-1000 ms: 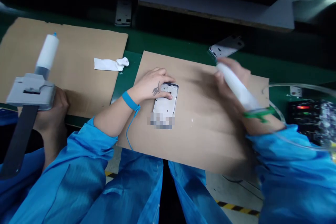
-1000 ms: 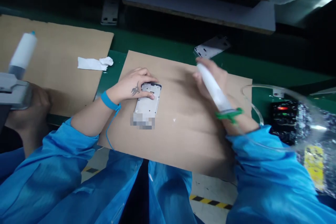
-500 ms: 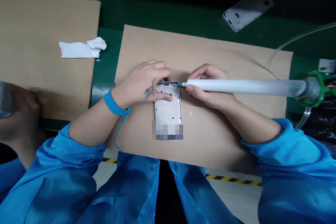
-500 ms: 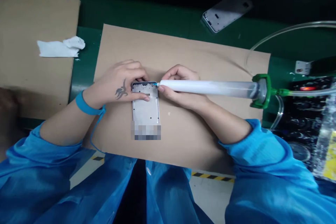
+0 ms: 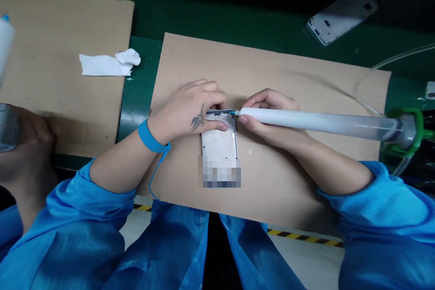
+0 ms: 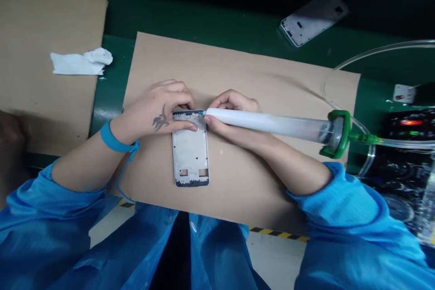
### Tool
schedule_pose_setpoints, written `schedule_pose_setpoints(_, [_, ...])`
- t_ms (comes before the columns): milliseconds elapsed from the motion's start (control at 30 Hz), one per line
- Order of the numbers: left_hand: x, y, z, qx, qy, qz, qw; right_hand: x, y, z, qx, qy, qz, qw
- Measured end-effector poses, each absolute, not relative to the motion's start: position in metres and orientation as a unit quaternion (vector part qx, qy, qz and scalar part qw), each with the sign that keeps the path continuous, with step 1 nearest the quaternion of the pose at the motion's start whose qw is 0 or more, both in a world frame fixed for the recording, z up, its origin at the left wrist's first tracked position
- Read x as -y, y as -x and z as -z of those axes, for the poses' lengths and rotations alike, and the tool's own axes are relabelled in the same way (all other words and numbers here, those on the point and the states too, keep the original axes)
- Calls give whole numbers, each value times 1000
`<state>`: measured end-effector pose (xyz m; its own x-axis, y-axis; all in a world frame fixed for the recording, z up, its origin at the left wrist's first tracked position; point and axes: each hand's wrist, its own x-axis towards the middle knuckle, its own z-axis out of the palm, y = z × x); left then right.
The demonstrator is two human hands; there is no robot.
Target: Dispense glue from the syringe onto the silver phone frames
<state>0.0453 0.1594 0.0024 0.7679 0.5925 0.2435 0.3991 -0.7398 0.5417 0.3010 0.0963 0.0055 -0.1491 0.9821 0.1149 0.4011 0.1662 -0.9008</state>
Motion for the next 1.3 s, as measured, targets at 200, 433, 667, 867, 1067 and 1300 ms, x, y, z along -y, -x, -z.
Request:
schedule_pose_setpoints(200, [-159,-45,-5,-276,-911,-198,234,-97,-301,-4,665,528,-368,378])
schedule_pose_setpoints(433, [-160,-45,-3,-275,-911,-198,235,-96,-302,-3,668,528,-365,376])
schedule_pose_setpoints(667, [-161,-45,-2,-274,-912,-197,232,-96,-303,-2,664,529,-372,375])
schedule_pose_setpoints(867, [-160,-45,-2,-274,-914,-196,227,-96,-303,-3,664,532,-375,367])
schedule_pose_setpoints(1067, [-160,-45,0,-270,-913,-205,227,-96,-304,-4,663,531,-379,367])
schedule_pose_setpoints(1300, [-160,-44,-2,-269,-913,-200,233,-96,-304,-4,660,535,-376,369])
